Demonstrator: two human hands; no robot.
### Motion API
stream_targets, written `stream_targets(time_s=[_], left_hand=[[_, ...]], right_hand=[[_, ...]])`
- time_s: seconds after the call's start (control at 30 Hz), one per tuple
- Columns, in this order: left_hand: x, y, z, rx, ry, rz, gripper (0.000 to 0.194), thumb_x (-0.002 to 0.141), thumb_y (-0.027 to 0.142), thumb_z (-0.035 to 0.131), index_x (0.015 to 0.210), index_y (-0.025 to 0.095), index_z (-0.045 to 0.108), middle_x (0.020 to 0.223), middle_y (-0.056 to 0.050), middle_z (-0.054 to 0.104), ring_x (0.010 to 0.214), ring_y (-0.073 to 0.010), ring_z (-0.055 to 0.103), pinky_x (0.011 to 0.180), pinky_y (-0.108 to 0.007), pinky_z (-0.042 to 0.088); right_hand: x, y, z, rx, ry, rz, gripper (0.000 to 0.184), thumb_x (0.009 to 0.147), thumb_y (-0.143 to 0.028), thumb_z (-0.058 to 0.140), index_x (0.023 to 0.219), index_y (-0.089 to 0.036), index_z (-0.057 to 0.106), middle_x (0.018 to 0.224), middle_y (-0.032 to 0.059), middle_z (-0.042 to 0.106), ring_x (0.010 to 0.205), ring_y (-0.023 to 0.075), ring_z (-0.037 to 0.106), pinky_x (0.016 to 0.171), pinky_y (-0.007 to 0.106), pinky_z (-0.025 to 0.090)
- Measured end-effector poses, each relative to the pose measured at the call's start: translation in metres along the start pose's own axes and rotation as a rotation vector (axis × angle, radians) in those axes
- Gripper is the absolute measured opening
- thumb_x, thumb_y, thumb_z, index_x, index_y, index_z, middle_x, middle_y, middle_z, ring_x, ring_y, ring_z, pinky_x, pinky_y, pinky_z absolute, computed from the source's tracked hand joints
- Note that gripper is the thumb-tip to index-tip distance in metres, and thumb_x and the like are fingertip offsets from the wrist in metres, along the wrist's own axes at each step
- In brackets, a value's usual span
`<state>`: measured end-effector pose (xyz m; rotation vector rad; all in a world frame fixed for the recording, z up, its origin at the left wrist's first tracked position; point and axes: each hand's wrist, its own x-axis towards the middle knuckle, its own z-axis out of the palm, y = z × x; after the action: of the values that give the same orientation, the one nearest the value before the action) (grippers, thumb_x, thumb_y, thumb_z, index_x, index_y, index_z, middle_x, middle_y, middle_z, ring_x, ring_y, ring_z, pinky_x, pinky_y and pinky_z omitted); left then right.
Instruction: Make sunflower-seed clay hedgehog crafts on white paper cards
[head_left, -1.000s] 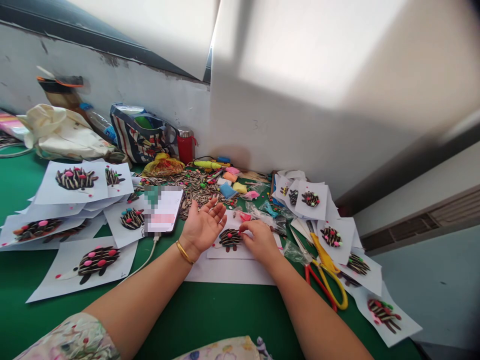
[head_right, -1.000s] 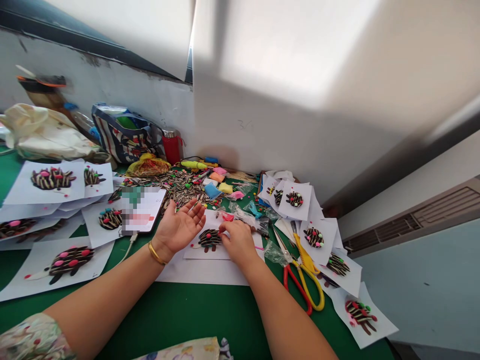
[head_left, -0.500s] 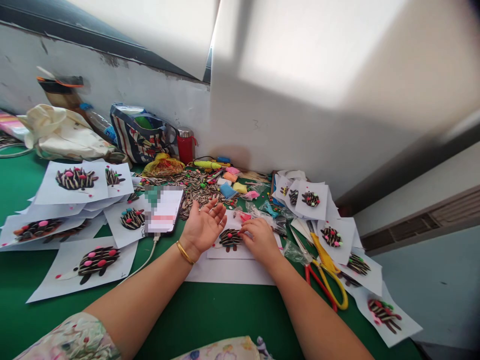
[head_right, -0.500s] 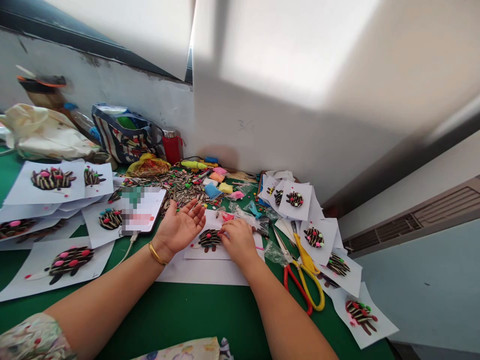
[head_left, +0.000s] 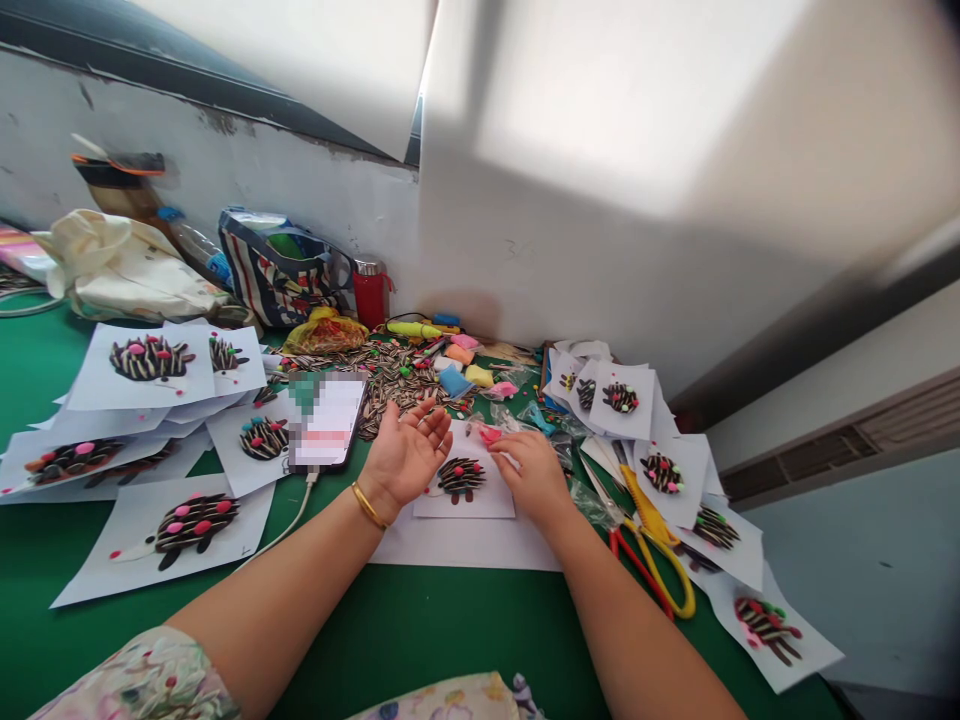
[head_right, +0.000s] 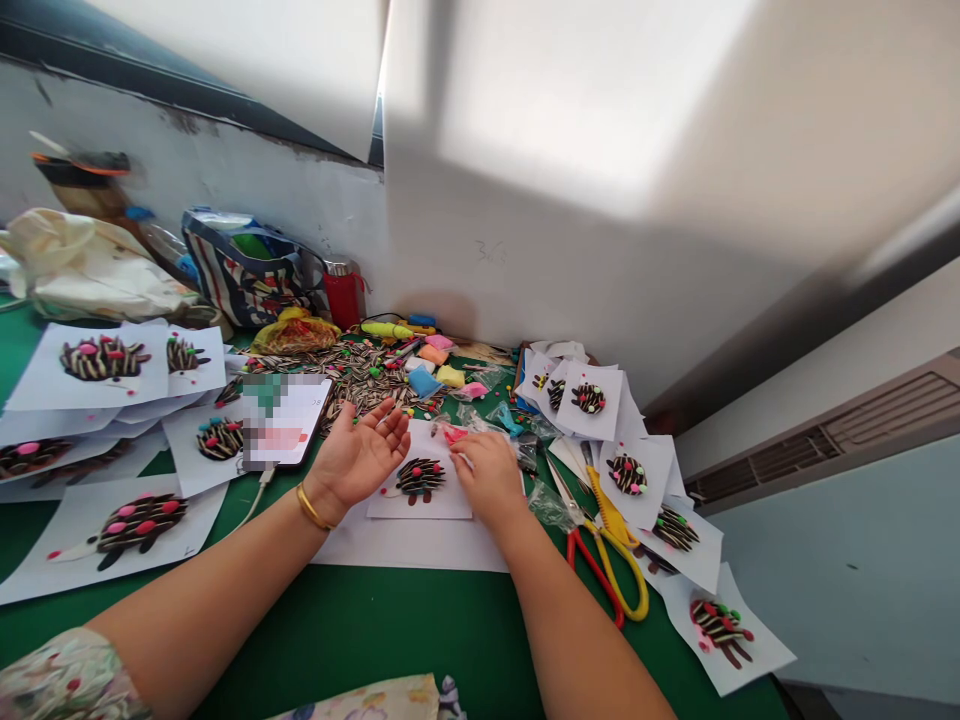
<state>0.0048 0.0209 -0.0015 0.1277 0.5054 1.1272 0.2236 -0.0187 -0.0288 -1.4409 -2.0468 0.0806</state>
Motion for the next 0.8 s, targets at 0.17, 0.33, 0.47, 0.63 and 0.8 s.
stream_targets(time_s=[0.17,0.33,0.47,0.63,0.8], left_hand=[[0.001,0.0,0.0,0.002,0.019,-0.006,0.053,0.095,0.059,0.032,0.097,0.016,0.064,0.086,-0.008,0.067,0.082,-0.0199,0.067,0.073,-0.035,0.054],[0.001,0.0,-0.001,0.005,0.008,-0.014,0.051,0.095,0.057,0.033,0.098,0.016,0.064,0.087,-0.008,0.067,0.081,-0.0196,0.067,0.073,-0.035,0.054],[0.0,0.0,-0.001,0.002,0.006,-0.013,0.048,0.096,0.055,0.036,0.097,0.016,0.064,0.086,-0.008,0.067,0.081,-0.0196,0.067,0.073,-0.035,0.054],[0.0,-0.001,-0.001,-0.003,0.004,-0.02,0.044,0.096,0.051,0.038,0.097,0.016,0.064,0.086,-0.008,0.067,0.081,-0.0189,0.067,0.073,-0.034,0.054],[-0.001,-0.002,0.001,0.024,-0.005,-0.011,0.035,0.096,0.044,0.044,0.096,0.016,0.065,0.085,-0.007,0.067,0.081,-0.018,0.067,0.073,-0.033,0.054]], right_hand=[[0.001,0.03,-0.026,-0.204,0.108,0.238,0.027,0.089,-0.027,0.054,0.11,-0.019,0.069,0.111,0.0085,0.07,0.108,0.0265,0.055,0.096,0.041,0.038],[-0.001,0.036,-0.033,-0.363,-0.04,0.381,0.034,0.086,-0.034,0.057,0.117,-0.022,0.066,0.118,0.0089,0.064,0.114,0.0279,0.05,0.096,0.039,0.034],[-0.001,0.03,-0.029,-0.47,-0.158,0.448,0.052,0.08,-0.049,0.064,0.125,-0.023,0.06,0.116,0.0111,0.062,0.114,0.0313,0.049,0.092,0.04,0.033],[0.001,0.031,-0.027,-0.492,-0.243,0.472,0.05,0.085,-0.038,0.06,0.133,-0.025,0.053,0.111,0.0101,0.065,0.106,0.0293,0.053,0.086,0.038,0.033],[0.003,0.029,-0.027,-0.432,-0.128,0.424,0.051,0.086,-0.027,0.055,0.137,-0.023,0.05,0.104,0.0083,0.066,0.099,0.027,0.055,0.084,0.037,0.037]])
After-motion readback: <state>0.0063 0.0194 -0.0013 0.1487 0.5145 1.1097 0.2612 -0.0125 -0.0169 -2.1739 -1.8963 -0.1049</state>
